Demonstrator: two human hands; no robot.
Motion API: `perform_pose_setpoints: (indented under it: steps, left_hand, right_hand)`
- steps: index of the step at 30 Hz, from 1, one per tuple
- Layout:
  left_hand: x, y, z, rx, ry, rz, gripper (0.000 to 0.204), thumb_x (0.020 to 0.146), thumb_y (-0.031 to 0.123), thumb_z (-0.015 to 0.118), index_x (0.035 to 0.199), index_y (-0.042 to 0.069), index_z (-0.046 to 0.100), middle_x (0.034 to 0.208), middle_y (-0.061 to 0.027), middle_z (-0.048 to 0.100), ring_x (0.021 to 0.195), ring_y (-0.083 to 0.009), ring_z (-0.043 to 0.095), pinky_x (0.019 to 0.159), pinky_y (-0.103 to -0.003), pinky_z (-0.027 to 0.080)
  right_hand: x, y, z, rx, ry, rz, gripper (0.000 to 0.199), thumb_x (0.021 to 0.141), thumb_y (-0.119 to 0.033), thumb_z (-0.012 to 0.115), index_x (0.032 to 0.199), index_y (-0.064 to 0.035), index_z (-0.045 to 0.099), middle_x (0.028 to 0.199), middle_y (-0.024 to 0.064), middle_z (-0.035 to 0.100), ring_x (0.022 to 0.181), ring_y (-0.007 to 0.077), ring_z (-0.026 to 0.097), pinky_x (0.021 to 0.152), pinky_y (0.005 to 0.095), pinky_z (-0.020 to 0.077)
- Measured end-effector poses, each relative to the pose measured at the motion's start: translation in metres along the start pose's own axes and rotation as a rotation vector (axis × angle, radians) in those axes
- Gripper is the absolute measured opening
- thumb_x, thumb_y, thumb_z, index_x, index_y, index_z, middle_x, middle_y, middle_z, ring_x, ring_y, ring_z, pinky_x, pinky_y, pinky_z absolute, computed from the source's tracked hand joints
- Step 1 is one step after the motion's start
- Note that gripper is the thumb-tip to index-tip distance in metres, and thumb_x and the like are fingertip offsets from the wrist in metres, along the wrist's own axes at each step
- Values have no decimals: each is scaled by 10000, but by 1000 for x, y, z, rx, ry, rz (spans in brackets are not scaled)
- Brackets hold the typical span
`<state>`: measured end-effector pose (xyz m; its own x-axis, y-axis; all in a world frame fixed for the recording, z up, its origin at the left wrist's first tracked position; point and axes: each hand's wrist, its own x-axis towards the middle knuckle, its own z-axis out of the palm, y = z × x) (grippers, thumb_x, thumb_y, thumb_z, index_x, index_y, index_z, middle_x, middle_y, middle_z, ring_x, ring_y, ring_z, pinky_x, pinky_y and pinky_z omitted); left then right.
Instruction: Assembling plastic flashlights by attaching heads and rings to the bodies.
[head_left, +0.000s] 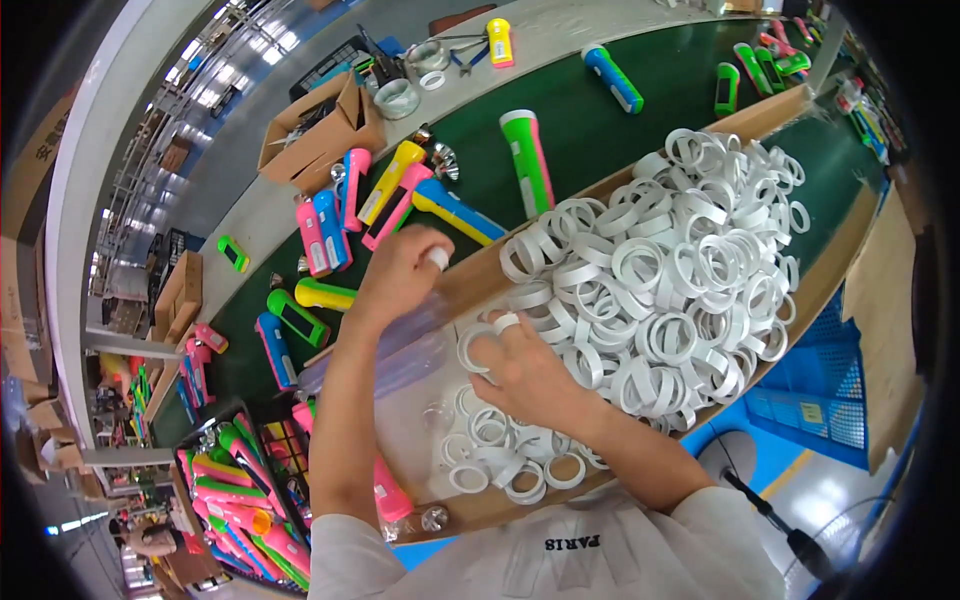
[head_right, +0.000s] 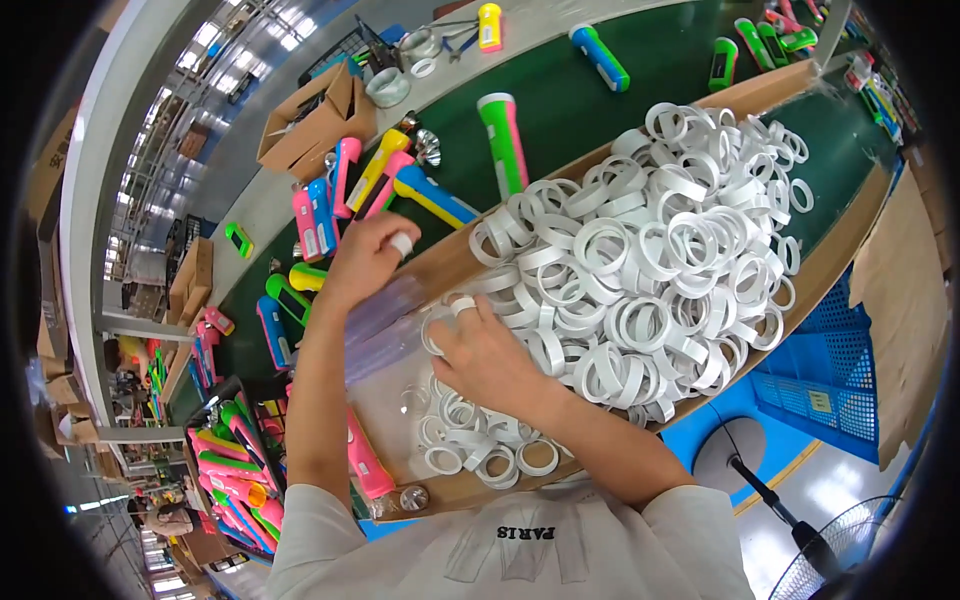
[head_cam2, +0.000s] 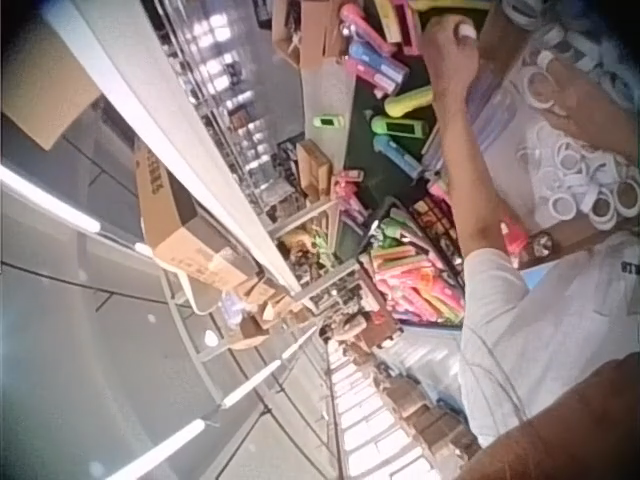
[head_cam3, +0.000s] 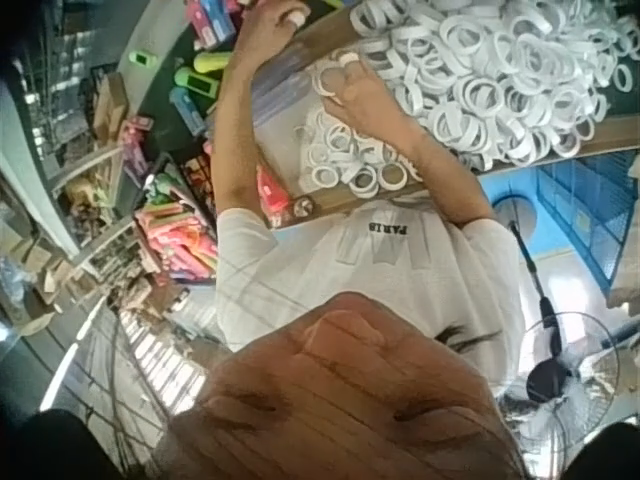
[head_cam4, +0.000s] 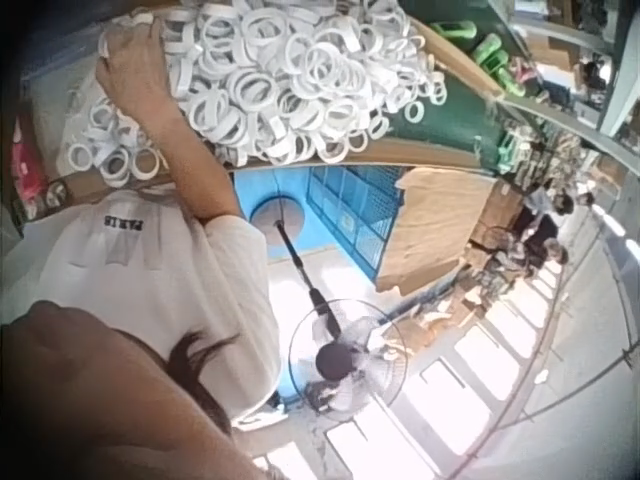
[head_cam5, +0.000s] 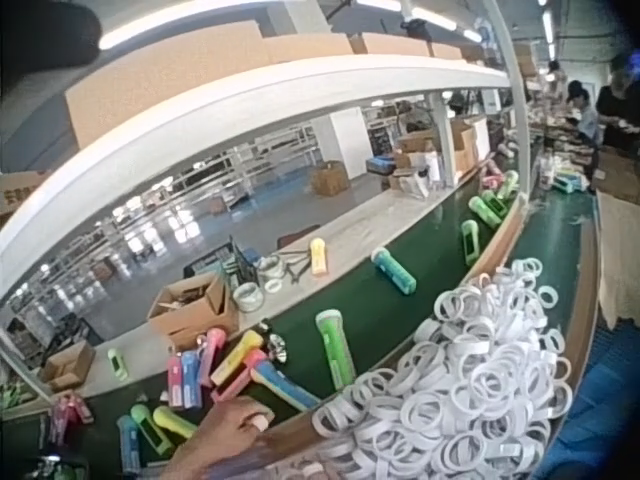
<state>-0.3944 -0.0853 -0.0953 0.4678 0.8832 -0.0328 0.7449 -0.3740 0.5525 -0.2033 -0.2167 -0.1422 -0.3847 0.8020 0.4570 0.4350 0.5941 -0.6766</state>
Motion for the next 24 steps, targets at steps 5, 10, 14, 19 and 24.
perform_pose_setpoints:
  steps: [5, 10, 14, 19, 24]
  left_hand:
    - [-74, 11, 22, 498, 92, 71, 393, 569, -47, 672, 933, 97, 703, 1003, -68, 512, 1022, -287, 478, 881, -369, 413]
    - [-87, 13, 12, 291, 163, 97, 344, 662, -110, 624, 956, 48, 709, 904, -62, 551, 865, -225, 550, 740, -335, 460]
    - [-82, 25, 10, -284, 298, -10, 159, 802, 14, 669, 944, 61, 723, 794, -67, 629, 668, -135, 576, 573, -257, 440]
    - [-71, 53, 0, -748, 55, -338, 107, 811, 16, 671, 912, 10, 705, 797, -20, 638, 645, -79, 561, 544, -239, 448]
    - [-66, 59, 2, -796, 8, -361, 92, 795, 40, 723, 861, 15, 664, 740, -21, 632, 599, -78, 563, 515, -223, 466]
  right_hand:
    - [3, -10, 3, 2, 53, 19, 651, 728, -62, 734, 1277, 38, 398, 1151, 279, 489, 1076, 461, 477, 941, 487, 409]
    - [1, -6, 4, -72, 37, 56, 701, 734, -50, 731, 1324, 48, 364, 1221, 304, 465, 1082, 458, 480, 938, 459, 421]
    - [2, -6, 8, 29, 67, 154, 758, 728, -54, 731, 1362, 51, 328, 1224, 277, 469, 1063, 401, 521, 906, 434, 449]
    - [2, -2, 4, 124, 94, 280, 803, 723, -66, 743, 1395, 17, 311, 1235, 247, 487, 1011, 343, 567, 854, 418, 476]
    - [8, -5, -3, 235, 154, 218, 784, 736, -52, 725, 1390, 37, 303, 1225, 251, 464, 968, 340, 549, 830, 411, 478]
